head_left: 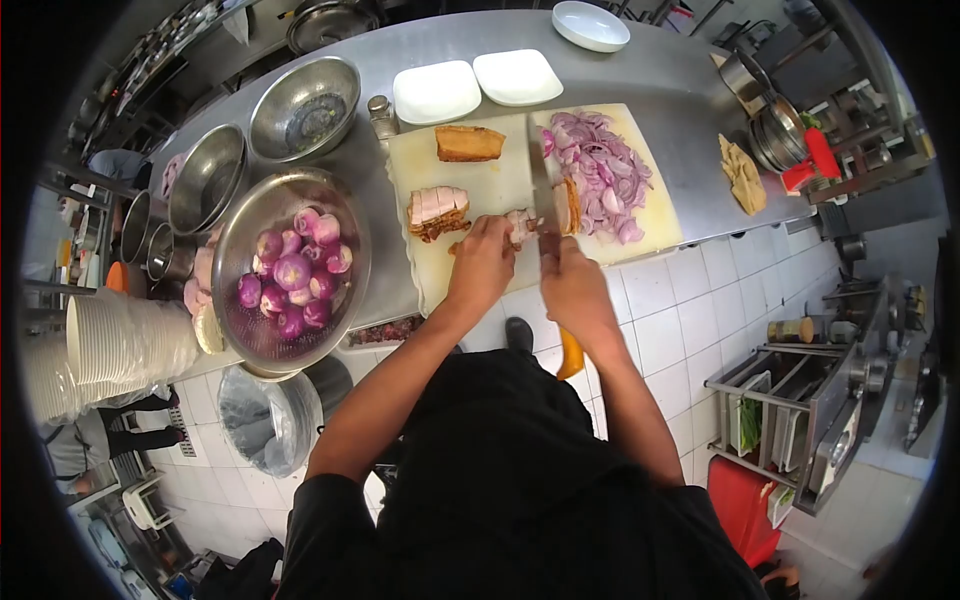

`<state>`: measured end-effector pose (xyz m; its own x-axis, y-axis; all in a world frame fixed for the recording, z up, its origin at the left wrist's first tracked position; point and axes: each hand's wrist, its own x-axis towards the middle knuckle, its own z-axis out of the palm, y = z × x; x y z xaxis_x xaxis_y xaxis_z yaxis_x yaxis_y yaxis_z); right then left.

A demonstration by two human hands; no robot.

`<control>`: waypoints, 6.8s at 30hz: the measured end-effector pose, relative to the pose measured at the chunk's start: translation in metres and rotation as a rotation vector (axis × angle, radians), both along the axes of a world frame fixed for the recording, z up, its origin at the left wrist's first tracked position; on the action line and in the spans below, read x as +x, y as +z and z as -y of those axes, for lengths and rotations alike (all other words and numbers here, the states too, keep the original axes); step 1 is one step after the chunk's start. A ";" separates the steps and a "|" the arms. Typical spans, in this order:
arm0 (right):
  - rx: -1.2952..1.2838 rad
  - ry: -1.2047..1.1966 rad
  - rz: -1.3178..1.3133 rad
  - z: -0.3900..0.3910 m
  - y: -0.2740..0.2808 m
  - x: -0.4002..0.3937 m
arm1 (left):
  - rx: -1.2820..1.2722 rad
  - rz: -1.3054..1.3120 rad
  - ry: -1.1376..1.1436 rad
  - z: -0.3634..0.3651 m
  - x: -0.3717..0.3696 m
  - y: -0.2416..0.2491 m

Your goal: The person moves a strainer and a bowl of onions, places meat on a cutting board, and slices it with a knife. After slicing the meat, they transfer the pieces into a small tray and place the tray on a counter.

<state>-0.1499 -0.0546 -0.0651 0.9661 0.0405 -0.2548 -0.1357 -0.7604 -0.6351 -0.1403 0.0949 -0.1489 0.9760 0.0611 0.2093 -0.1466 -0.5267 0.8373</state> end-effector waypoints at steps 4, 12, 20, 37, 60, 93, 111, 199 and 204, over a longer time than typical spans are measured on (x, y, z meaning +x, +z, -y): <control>0.151 -0.011 0.100 0.047 0.009 -0.007 | 0.108 0.004 0.006 0.003 -0.004 0.011; 0.267 -0.128 -0.017 0.114 0.023 -0.007 | 0.381 0.099 0.042 0.029 0.014 0.027; 0.295 -0.086 -0.045 0.159 -0.001 0.006 | 0.418 0.077 0.029 0.038 0.017 0.022; 0.013 0.207 -0.239 0.186 0.058 0.014 | 0.378 -0.018 0.164 0.046 -0.001 0.020; -0.178 0.645 -0.035 0.158 0.028 -0.075 | 0.058 -0.175 0.452 0.011 -0.060 0.019; -0.475 0.653 -0.221 0.118 0.024 -0.095 | -0.059 0.346 -0.266 0.094 -0.013 0.035; -0.080 0.366 -0.228 0.154 0.053 -0.083 | 0.425 -0.026 0.230 0.007 -0.053 0.024; 0.192 -0.035 -0.369 0.228 0.032 -0.061 | -0.227 -0.543 0.062 0.053 0.135 0.037; 0.215 -0.055 -0.359 0.231 0.033 -0.064 | -0.569 -0.530 0.060 0.043 0.126 0.064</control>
<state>-0.2134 -0.2851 -0.0322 0.8200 0.0803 -0.5667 -0.4135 -0.6015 -0.6835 -0.0143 0.0519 -0.0845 0.9287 0.0748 -0.3632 0.3635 0.0102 0.9315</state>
